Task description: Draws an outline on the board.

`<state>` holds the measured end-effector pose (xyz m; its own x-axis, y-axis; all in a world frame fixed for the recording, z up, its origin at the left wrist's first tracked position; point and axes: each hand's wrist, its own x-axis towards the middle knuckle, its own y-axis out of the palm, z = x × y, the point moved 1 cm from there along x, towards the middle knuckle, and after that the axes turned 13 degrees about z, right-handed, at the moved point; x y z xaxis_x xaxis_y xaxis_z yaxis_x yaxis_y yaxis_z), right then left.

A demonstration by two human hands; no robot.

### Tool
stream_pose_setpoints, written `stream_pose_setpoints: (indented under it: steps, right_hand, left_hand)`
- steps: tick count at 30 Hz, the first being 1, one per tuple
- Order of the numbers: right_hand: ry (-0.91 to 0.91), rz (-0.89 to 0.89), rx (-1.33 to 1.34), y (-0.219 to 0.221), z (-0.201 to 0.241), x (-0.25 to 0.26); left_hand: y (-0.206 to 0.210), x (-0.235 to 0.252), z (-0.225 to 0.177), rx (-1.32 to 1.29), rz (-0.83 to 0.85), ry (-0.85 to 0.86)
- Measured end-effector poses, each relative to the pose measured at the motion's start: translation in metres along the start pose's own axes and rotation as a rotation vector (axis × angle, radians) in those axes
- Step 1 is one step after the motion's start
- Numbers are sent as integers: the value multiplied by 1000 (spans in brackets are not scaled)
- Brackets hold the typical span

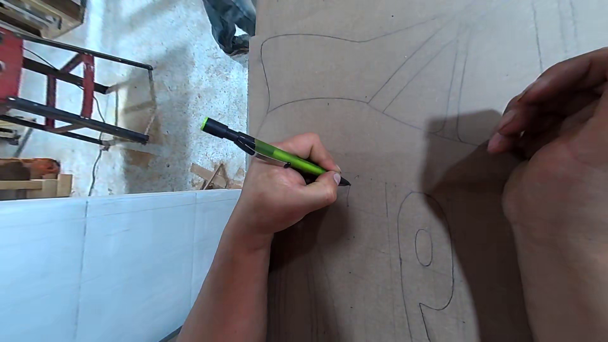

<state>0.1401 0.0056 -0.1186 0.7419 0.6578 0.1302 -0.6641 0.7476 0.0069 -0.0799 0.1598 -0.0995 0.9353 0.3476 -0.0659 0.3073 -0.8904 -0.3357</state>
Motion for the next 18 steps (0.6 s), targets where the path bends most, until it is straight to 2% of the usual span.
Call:
stream_pose_setpoints:
  steps: [7,18]
  right_hand:
    - [-11,-2,8,1,1,0]
    - [-12,-4,0,1,0,0]
  left_hand:
    - [-2,3,5,-28,-5,43]
    - [2,2,0,-44,-37,-20]
